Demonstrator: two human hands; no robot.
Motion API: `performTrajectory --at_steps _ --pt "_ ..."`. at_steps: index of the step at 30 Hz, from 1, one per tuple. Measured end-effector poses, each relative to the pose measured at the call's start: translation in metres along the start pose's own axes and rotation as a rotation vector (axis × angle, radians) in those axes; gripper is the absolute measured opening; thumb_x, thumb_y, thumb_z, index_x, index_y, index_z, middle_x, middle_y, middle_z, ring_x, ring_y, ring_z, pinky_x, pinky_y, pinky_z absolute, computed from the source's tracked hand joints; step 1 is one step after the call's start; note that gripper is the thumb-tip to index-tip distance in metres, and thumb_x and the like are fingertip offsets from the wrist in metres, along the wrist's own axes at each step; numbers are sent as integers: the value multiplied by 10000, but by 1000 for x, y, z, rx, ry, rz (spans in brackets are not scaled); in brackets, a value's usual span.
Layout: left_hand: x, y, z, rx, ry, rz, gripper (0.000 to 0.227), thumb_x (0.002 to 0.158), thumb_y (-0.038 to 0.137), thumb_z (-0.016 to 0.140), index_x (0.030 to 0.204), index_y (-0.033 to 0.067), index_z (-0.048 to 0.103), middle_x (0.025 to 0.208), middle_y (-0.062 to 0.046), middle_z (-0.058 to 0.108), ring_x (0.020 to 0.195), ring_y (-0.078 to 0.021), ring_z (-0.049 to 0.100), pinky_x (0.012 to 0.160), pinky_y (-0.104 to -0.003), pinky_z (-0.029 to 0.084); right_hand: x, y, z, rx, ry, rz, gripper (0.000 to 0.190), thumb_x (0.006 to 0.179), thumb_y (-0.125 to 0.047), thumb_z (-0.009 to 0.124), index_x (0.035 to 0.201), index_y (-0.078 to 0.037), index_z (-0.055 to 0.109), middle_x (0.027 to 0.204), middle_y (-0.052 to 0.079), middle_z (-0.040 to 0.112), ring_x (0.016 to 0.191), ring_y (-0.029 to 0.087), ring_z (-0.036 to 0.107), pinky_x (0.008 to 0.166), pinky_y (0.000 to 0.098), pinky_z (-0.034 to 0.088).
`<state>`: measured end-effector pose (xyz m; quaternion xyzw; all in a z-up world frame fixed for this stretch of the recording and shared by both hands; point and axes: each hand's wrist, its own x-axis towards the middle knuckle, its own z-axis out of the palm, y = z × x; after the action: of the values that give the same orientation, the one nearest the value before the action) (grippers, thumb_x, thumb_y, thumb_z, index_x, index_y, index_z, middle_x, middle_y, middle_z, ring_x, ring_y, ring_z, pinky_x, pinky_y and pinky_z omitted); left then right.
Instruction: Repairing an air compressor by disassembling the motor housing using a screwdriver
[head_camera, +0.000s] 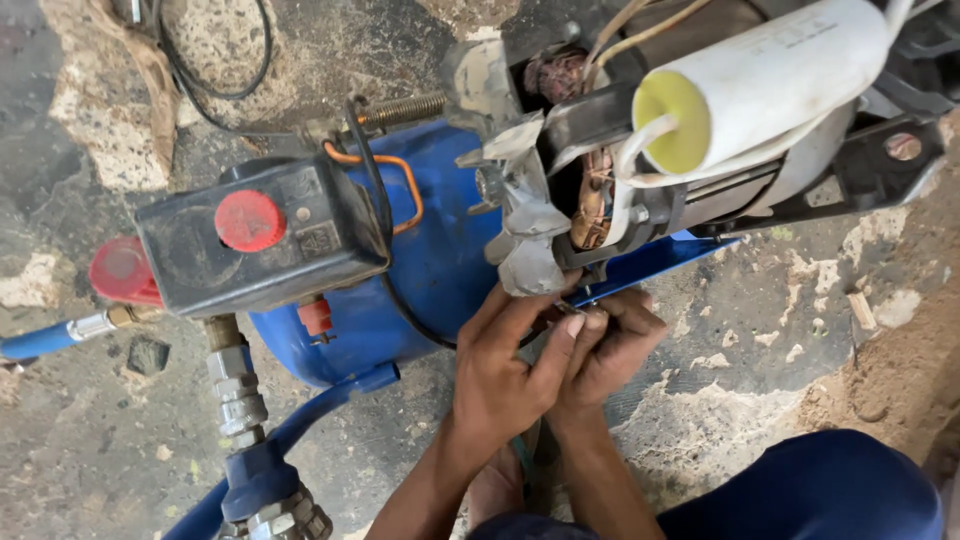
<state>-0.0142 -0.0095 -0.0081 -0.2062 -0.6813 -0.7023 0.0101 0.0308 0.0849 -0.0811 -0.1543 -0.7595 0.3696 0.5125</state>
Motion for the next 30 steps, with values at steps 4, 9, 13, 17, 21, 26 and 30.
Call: performTrajectory --at_steps 4,9,13,17,21,26,30 --pt "5 8 -4 222 -129 25 387 858 76 766 1231 9 688 1071 -156 710 777 -236 701 675 -332 591 12 -8 -23 102 -124 277 111 1101 -142 447 1127 -35 433 1028 97 550 878 167 530 819 308 485" --pt "3 2 3 171 -128 -55 425 824 160 836 1208 19 722 950 -100 711 676 -174 633 599 -307 529 -57 94 -92 -422 -451 679 134 997 -171 578 1012 -44 618 763 104 650 591 213 571 571 368 481" --pt "9 -1 5 207 -84 -66 372 819 161 835 1157 33 746 891 -81 711 644 -186 619 574 -307 518 -146 150 -110 -857 -932 878 670 860 -664 592 1218 -99 550 903 217 753 816 447 727 691 525 561" --pt "7 -2 2 166 -94 -27 351 859 122 811 1183 16 724 974 -101 729 653 -164 611 586 -298 526 -154 155 -111 -729 -817 863 630 831 -531 708 1234 -59 598 959 188 765 834 407 742 743 478 575" --pt "7 -3 0 188 -108 -48 359 837 99 820 1177 30 731 997 -113 744 665 -177 653 577 -312 546 -65 51 -121 -442 -605 1221 410 940 -249 557 1275 -41 669 899 163 732 657 258 634 605 386 518" --pt "5 -5 1 190 -98 -54 352 839 82 821 1181 51 743 908 -81 726 626 -147 640 561 -288 537 -14 -53 -170 -259 -476 915 290 973 -102 578 1207 29 688 644 96 636 460 156 509 437 274 421" --pt "5 -9 2 212 -128 -67 367 833 111 825 1186 43 749 805 -64 676 557 -133 537 499 -281 457 10 -80 -171 -408 -630 655 474 827 -125 669 1279 18 690 970 155 836 751 170 809 771 270 613"
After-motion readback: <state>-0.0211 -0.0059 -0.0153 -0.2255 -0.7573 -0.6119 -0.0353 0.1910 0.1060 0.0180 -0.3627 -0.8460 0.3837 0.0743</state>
